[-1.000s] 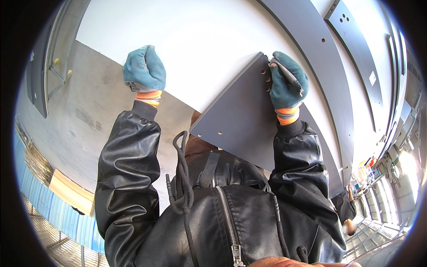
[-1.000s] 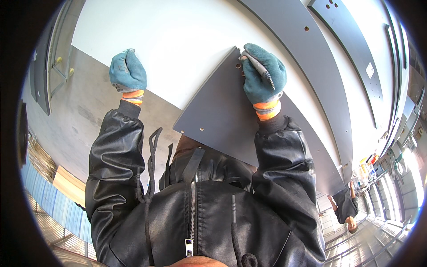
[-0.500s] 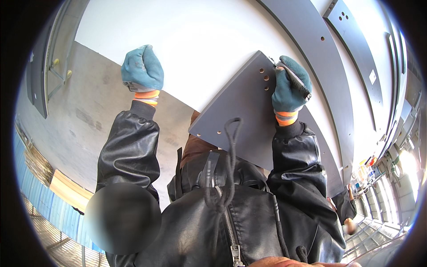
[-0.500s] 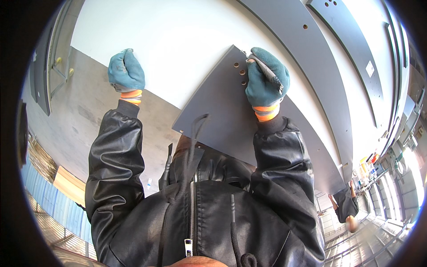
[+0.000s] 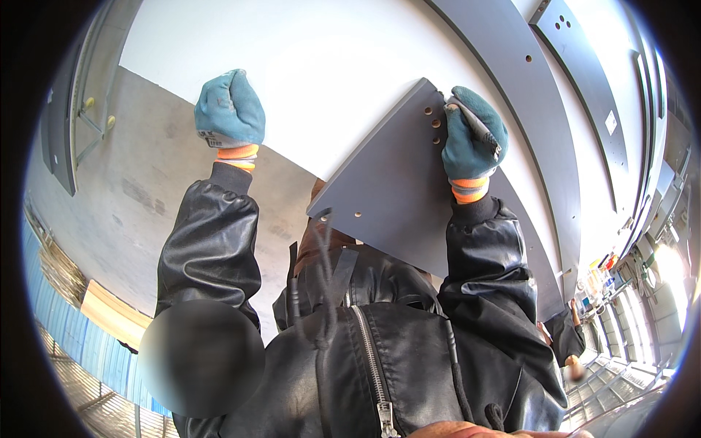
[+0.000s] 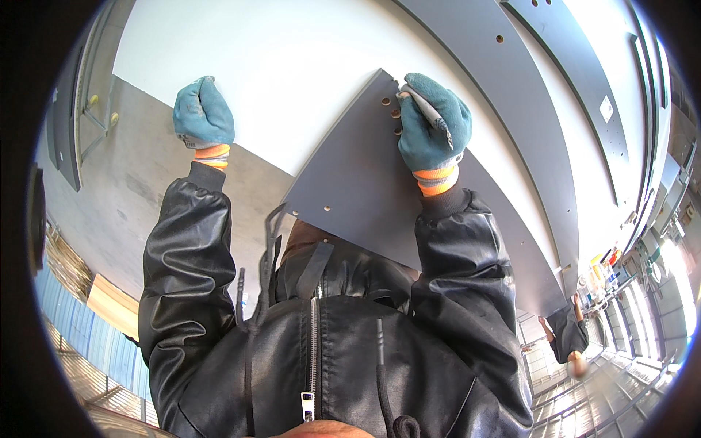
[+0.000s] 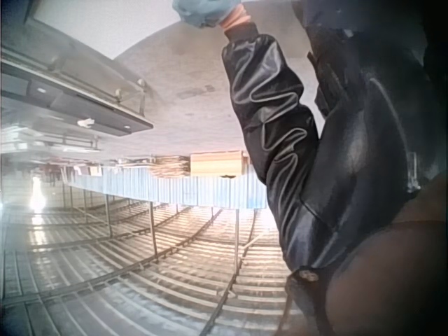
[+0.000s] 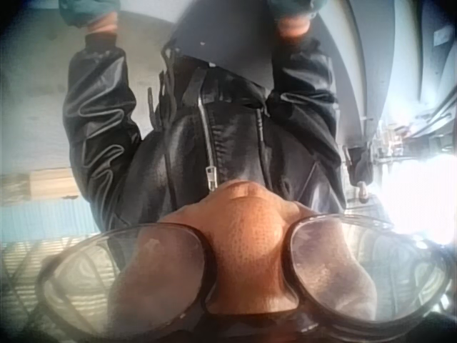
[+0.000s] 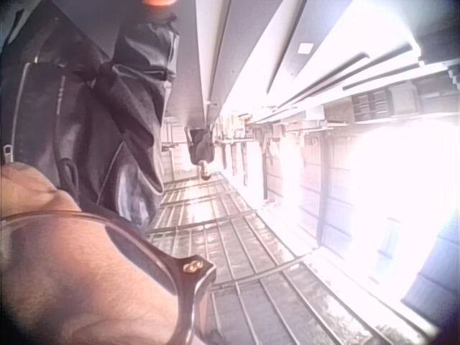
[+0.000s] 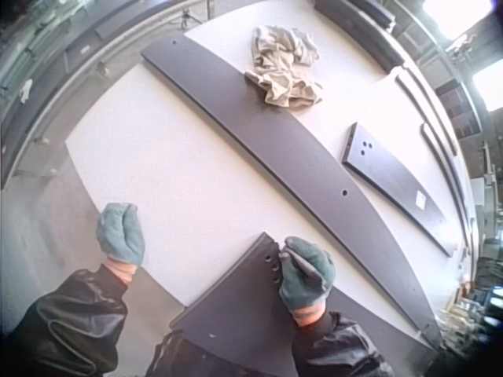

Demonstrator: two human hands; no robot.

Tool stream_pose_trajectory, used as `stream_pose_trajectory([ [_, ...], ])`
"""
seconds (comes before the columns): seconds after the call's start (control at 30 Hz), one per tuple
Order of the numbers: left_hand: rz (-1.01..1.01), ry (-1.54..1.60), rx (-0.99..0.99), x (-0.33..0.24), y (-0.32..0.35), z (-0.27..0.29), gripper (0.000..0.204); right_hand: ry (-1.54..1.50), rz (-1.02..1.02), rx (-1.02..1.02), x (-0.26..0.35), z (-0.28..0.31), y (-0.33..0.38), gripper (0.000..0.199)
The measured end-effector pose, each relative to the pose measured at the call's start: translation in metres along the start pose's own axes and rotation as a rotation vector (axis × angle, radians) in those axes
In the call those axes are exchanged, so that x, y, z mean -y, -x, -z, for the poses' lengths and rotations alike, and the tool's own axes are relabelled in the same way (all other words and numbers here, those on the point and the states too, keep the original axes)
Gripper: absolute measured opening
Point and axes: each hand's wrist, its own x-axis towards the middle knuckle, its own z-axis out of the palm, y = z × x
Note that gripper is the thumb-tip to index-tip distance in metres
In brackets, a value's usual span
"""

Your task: The person wipes a large gray panel with a cloth, then uses a utility knife to trim edges and a marker to mark holes. The person stacks the finished panel with others on the floor.

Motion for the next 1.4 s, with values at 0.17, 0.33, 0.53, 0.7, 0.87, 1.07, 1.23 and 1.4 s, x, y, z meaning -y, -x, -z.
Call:
stream_pose_trajectory([
  [0.17,-0.001,0.001,0.004,0.0004,0.0008,-0.0001,0.012,0.010,0.002,0.010,-0.0010,0.0004,0.0013,0.015],
  [0.33,-0.008,0.004,0.001,0.0037,0.0038,-0.0011,0.012,0.030,0.043,0.021,-0.0029,0.0009,0.0014,0.014],
  [0.53,0.002,0.020,-0.005,0.0005,0.0007,-0.0007,0.011,0.046,0.046,0.011,-0.0023,0.0004,0.0017,0.013],
  [0.7,0.019,0.014,0.008,0.0009,0.0013,-0.0002,0.011,0.023,-0.017,0.004,0.0008,0.0004,0.0028,0.013],
  [0.87,-0.002,0.016,-0.001,0.0002,0.0005,-0.0001,0.011,0.017,0.003,-0.005,-0.0024,0.0007,0.0044,0.014],
  [1.07,-0.007,0.018,0.000,0.0024,0.0020,-0.0007,0.011,0.029,0.018,-0.004,-0.0011,0.0008,0.0035,0.013],
  [1.23,0.000,0.012,0.002,-0.0002,0.0009,-0.0004,0.012,0.027,0.033,-0.001,-0.0022,0.0000,0.0025,0.014],
  [1.4,0.006,0.007,0.008,0.0006,0.0019,-0.0002,0.013,0.025,0.044,0.005,-0.0016,0.0004,0.0020,0.014],
])
